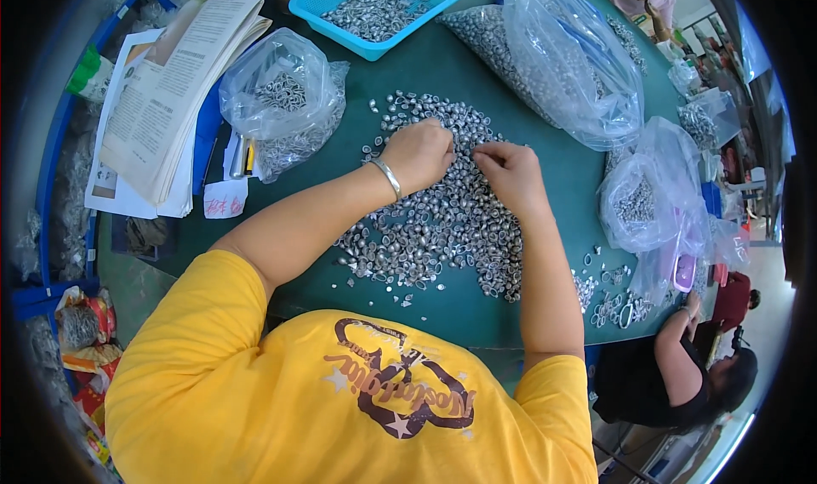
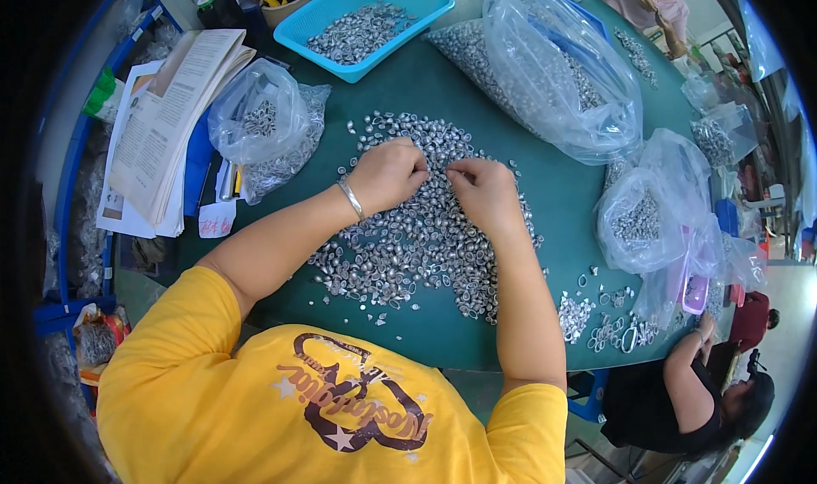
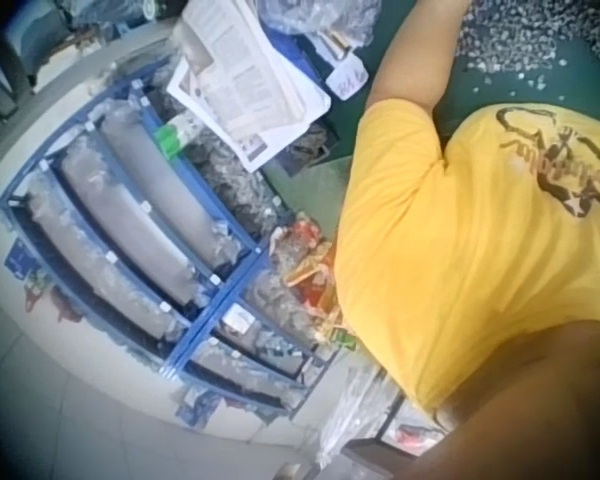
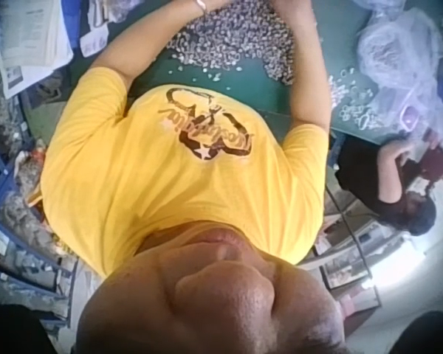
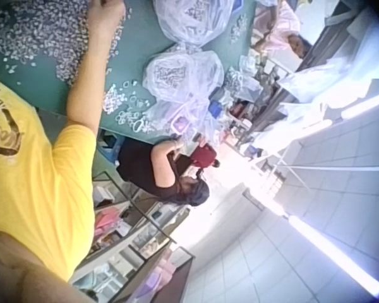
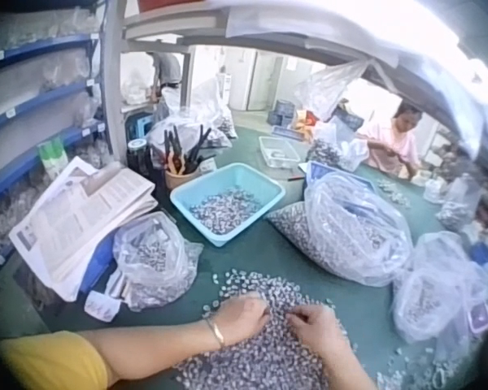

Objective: The person picks up and examines small metal components by hand, moving them from a large pile on a green table into a blue plastic tray.

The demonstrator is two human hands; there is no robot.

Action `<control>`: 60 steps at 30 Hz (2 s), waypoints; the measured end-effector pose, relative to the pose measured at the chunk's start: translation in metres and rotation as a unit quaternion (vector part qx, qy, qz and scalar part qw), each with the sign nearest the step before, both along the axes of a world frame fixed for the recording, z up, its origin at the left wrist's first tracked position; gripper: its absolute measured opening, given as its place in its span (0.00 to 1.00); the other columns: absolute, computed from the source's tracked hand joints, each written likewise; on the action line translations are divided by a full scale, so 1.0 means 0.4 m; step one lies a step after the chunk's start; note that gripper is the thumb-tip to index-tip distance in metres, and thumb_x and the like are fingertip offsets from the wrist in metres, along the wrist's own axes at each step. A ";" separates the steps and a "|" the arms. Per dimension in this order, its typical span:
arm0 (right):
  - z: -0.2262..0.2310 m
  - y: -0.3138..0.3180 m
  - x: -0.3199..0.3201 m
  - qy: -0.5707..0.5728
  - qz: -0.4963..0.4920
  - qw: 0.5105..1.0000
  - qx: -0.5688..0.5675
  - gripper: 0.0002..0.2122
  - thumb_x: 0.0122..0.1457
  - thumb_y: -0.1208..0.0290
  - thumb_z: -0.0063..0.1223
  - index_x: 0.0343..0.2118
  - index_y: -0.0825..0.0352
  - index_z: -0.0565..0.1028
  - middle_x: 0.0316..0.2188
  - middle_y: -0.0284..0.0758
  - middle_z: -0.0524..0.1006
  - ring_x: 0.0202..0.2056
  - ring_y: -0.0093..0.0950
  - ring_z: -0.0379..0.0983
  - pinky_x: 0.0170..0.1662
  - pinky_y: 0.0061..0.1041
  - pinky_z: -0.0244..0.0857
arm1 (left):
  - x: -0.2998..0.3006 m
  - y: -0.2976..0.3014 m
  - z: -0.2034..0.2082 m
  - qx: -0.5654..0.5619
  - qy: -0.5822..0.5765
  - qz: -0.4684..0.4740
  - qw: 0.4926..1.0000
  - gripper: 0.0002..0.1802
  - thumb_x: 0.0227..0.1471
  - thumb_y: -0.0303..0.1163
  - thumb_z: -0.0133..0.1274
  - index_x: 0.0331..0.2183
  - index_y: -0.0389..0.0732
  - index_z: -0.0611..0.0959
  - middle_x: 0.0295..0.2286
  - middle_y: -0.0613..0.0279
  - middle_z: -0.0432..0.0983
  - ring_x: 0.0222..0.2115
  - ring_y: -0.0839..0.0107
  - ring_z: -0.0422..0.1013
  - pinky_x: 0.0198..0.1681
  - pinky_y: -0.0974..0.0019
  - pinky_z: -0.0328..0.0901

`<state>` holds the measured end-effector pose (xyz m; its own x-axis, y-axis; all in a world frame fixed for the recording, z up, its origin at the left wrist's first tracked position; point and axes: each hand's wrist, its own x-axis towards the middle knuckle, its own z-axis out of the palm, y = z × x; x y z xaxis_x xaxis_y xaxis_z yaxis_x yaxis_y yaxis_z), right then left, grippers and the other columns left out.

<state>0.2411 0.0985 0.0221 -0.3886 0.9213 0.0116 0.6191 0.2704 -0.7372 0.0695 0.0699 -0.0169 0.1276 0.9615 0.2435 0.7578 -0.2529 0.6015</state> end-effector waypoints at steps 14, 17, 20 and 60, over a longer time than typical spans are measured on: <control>-0.008 -0.043 -0.059 -0.311 0.057 0.920 0.229 0.03 0.41 0.79 0.49 0.20 0.67 0.74 0.25 0.39 0.73 0.30 0.36 0.73 0.32 0.30 0.69 | -0.155 -0.112 0.076 -0.254 -0.667 0.020 0.700 0.06 0.49 0.24 0.50 0.33 0.36 0.75 0.30 0.58 0.75 0.30 0.75 0.72 0.31 0.76 0.67; -0.028 -0.025 -0.032 -0.269 0.074 0.927 0.253 0.02 0.42 0.79 0.48 0.20 0.68 0.73 0.25 0.39 0.72 0.29 0.36 0.72 0.32 0.33 0.68 | -0.160 -0.140 0.085 -0.230 -0.649 0.050 0.723 0.07 0.49 0.23 0.50 0.34 0.35 0.76 0.30 0.58 0.75 0.30 0.74 0.73 0.31 0.76 0.68; -0.032 -0.020 -0.018 -0.084 0.031 0.966 0.242 0.03 0.46 0.77 0.47 0.24 0.68 0.72 0.26 0.40 0.70 0.30 0.41 0.69 0.32 0.36 0.65 | -0.161 -0.171 0.093 -0.226 -0.650 0.069 0.722 0.09 0.49 0.23 0.50 0.36 0.34 0.76 0.31 0.58 0.75 0.31 0.73 0.73 0.33 0.75 0.68; 0.016 -0.147 -0.023 0.492 -0.034 0.757 -0.429 0.08 0.52 0.70 0.47 0.30 0.69 0.71 0.22 0.35 0.71 0.18 0.19 0.62 0.15 0.13 0.51 | -0.107 -0.165 0.048 -0.026 -0.210 0.094 0.973 0.06 0.44 0.30 0.56 0.25 0.38 0.79 0.25 0.64 0.72 0.25 0.74 0.68 0.29 0.72 0.62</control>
